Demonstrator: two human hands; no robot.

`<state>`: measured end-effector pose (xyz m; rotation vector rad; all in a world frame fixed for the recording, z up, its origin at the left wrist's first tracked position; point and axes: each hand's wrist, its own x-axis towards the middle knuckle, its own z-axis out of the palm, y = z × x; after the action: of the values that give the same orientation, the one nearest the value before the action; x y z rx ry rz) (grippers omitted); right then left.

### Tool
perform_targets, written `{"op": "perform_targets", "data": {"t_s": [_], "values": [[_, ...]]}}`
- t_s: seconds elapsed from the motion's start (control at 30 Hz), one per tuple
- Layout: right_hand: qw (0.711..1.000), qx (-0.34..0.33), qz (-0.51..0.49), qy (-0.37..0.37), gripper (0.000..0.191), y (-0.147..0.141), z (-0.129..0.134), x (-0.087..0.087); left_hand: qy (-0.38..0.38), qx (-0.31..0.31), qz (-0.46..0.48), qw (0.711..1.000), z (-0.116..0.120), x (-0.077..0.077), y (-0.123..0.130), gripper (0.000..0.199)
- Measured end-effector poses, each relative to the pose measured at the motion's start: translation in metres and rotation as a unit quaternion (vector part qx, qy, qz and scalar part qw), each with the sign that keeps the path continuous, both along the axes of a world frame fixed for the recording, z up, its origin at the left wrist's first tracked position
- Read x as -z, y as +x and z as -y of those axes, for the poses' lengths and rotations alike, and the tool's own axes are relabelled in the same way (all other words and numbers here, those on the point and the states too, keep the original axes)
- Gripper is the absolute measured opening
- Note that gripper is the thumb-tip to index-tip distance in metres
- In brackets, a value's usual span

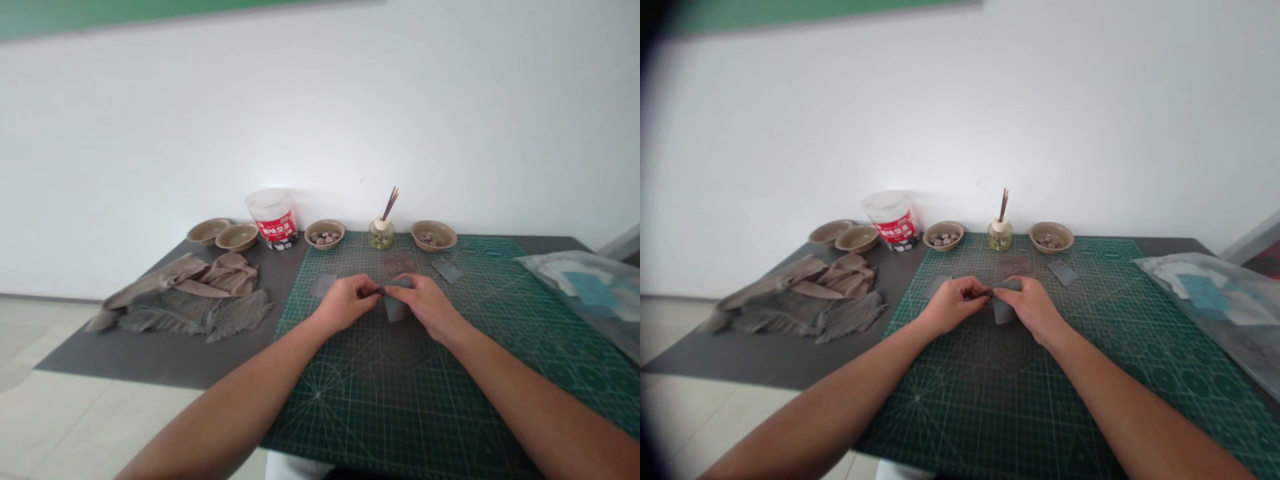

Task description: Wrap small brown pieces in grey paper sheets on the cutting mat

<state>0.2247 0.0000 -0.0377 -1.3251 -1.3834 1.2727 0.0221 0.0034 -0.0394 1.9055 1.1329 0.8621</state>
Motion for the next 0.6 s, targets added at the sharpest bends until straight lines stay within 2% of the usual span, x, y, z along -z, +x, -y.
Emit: {"op": "perform_targets", "data": {"t_s": [0.1,0.33,0.5,0.6], "values": [[0.999,-0.016,-0.018,-0.021,0.025,0.0012,-0.0011,0.0,-0.001,-0.006,-0.006,1.0,0.0009,-0.0004,0.0012,0.016],[0.999,-0.007,-0.031,-0.025,0.023,0.0012,-0.0002,0.0019,0.014,0.014,-0.013,1.0,0.0022,-0.003,0.0011,0.016],[0.997,-0.041,-0.055,-0.045,0.022,0.003,-0.0006,0.0,0.009,-0.014,-0.011,1.0,0.0013,-0.0016,0.0,0.017],[0.997,-0.029,-0.055,-0.043,0.024,0.003,-0.0011,-0.0001,0.01,0.007,-0.003,1.0,0.0017,-0.0024,-0.0004,0.016]]}}
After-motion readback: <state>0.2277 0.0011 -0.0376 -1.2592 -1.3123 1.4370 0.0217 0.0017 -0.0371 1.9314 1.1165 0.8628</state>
